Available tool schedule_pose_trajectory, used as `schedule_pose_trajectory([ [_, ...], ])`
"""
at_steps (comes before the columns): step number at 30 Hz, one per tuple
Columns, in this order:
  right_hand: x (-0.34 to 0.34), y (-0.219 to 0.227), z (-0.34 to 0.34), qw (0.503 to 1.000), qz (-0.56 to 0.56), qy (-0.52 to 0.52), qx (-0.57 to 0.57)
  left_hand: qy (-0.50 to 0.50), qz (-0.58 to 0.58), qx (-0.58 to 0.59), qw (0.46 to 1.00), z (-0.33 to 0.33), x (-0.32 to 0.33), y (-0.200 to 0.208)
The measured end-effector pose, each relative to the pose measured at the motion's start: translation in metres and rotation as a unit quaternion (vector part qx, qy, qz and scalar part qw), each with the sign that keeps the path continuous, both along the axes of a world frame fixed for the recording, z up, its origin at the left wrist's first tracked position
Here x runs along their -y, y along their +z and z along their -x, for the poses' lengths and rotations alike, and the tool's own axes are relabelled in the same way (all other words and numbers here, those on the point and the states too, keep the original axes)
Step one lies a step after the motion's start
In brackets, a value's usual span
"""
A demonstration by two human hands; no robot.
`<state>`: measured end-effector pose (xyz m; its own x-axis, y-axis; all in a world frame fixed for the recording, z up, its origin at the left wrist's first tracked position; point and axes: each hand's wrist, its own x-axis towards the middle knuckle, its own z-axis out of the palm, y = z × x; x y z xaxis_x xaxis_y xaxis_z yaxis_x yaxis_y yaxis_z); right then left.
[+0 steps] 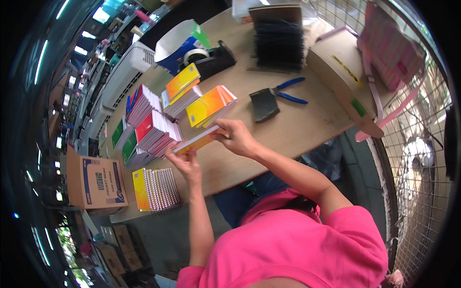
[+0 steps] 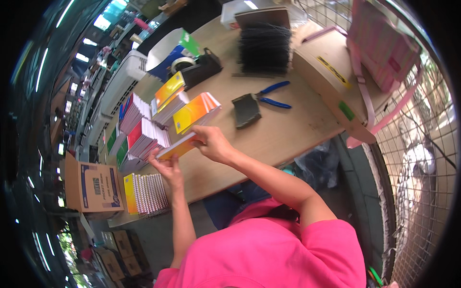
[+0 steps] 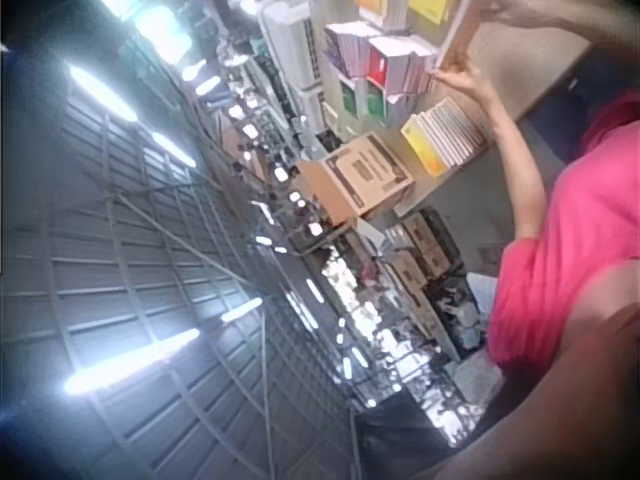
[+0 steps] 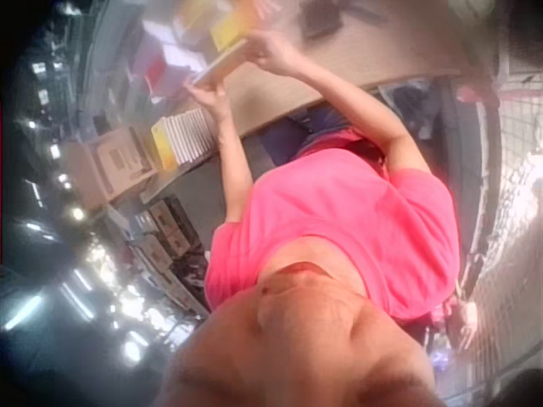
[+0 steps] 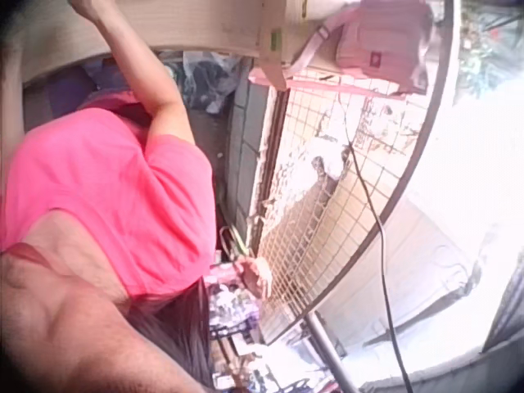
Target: The person binds pages into a notebook by threading a wire coil through the punched holes by hand, then uses shears to trim the excess wire. They repeat this process for multiple notebooks, picking up covers and paper stacks from piles on a table and placing the finished items aside.
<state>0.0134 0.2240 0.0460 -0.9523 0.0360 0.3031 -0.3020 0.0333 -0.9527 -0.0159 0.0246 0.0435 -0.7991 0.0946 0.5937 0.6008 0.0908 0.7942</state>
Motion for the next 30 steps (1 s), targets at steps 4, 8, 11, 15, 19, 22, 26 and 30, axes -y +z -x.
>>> schedule_pose_trajectory([
  [4,0.015,-0.009,-0.017,0.998,-0.052,-0.028,-0.002,0.043,0.110,-0.025,0.993,-0.013,0.015,-0.022],
  [8,-0.058,0.015,-0.007,0.930,-0.197,-0.245,-0.192,0.109,0.193,-0.036,0.975,-0.016,0.018,-0.022],
  [11,-0.145,0.026,0.035,0.864,-0.373,-0.325,-0.090,0.089,0.125,0.009,0.988,-0.008,0.014,-0.034],
  [15,-0.163,0.003,0.097,0.776,-0.572,-0.267,0.003,0.066,0.108,0.046,0.991,-0.001,0.008,-0.027],
  [19,-0.168,-0.005,0.115,0.728,-0.647,-0.222,-0.049,0.061,0.123,0.009,0.991,-0.007,0.009,-0.011],
  [22,-0.175,0.005,0.115,0.757,-0.590,-0.212,-0.182,0.072,0.149,-0.014,0.986,-0.011,0.013,-0.026],
  [26,-0.179,0.038,0.091,0.762,-0.595,-0.157,-0.203,0.078,0.122,0.033,0.989,-0.009,0.007,-0.029],
  [30,-0.108,0.062,0.034,0.893,-0.432,0.018,-0.124,0.087,0.098,0.020,0.991,-0.007,0.004,-0.025],
])
